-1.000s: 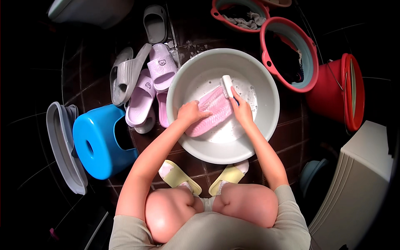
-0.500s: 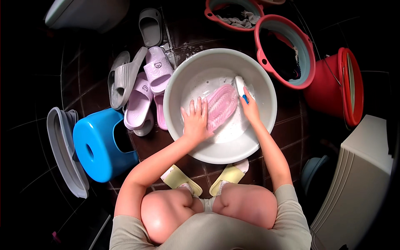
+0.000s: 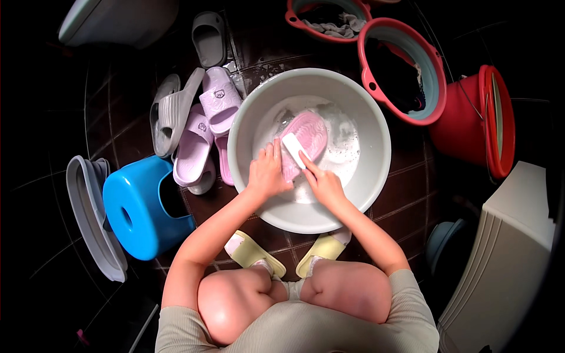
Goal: The person cleans slippers by scrubbing them with a handheld brush inside a basin of soapy water.
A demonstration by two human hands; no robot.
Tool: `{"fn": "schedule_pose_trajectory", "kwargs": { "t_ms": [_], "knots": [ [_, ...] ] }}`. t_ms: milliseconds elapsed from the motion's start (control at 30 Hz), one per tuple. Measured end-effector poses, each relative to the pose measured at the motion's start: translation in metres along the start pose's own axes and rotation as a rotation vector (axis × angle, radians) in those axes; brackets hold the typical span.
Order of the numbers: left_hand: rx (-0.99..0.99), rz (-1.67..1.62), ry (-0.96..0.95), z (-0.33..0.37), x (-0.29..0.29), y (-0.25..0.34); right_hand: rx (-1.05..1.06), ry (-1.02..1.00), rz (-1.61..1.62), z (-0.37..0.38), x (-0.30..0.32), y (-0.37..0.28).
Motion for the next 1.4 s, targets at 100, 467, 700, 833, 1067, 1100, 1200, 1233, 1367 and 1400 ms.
{"fn": "schedule_pose_trajectory", "kwargs": {
  "t_ms": [100, 467, 700, 833, 1067, 1100, 1200, 1233, 1367, 1400],
  "knots": [
    [0.017, -0.044, -0.059, 0.009, 0.004, 0.002, -0.078, 0.143, 0.007, 0.042, 0.020, 0.011],
    [-0.034, -0.091, 0.032, 0.012, 0.006, -0.001, -0.021, 0.213, 0.074, 0.063, 0.031, 0.024],
    [0.017, -0.072, -0.009, 0.004, 0.001, -0.013, 0.025, -0.013, 0.154, 0.010, -0.006, -0.026],
    [-0.014, -0.100, 0.009, 0.012, 0.004, -0.001, -0.164, 0.135, 0.099, 0.052, 0.027, 0.008],
    [0.017, -0.064, 0.002, 0.004, -0.003, -0.014, 0.015, -0.082, 0.015, -0.006, -0.005, -0.004],
    [0.005, -0.063, 0.021, 0.004, -0.003, -0.012, -0.043, -0.074, -0.002, 0.000, 0.007, -0.001],
    [-0.024, -0.060, 0.057, 0.006, -0.004, -0.003, -0.184, 0.000, -0.001, 0.033, 0.035, 0.014],
    [-0.038, -0.051, 0.073, 0.008, -0.003, 0.001, -0.202, 0.103, 0.059, 0.037, 0.035, 0.019],
    [0.015, -0.060, -0.003, 0.002, -0.003, -0.013, -0.024, 0.009, 0.122, 0.001, -0.016, -0.006],
    [0.016, -0.057, -0.031, 0.001, -0.002, -0.013, 0.083, -0.028, 0.105, -0.009, -0.025, -0.013]
  ]
}}
Point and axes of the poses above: each hand's wrist, its own z-axis towards the middle knuckle, its own x-axis out of the back of the hand, y = z × x, the point moved 4 cm from there along z, towards the middle knuckle, and after that the axes turned 9 degrees about z, right-handed, at the moved point
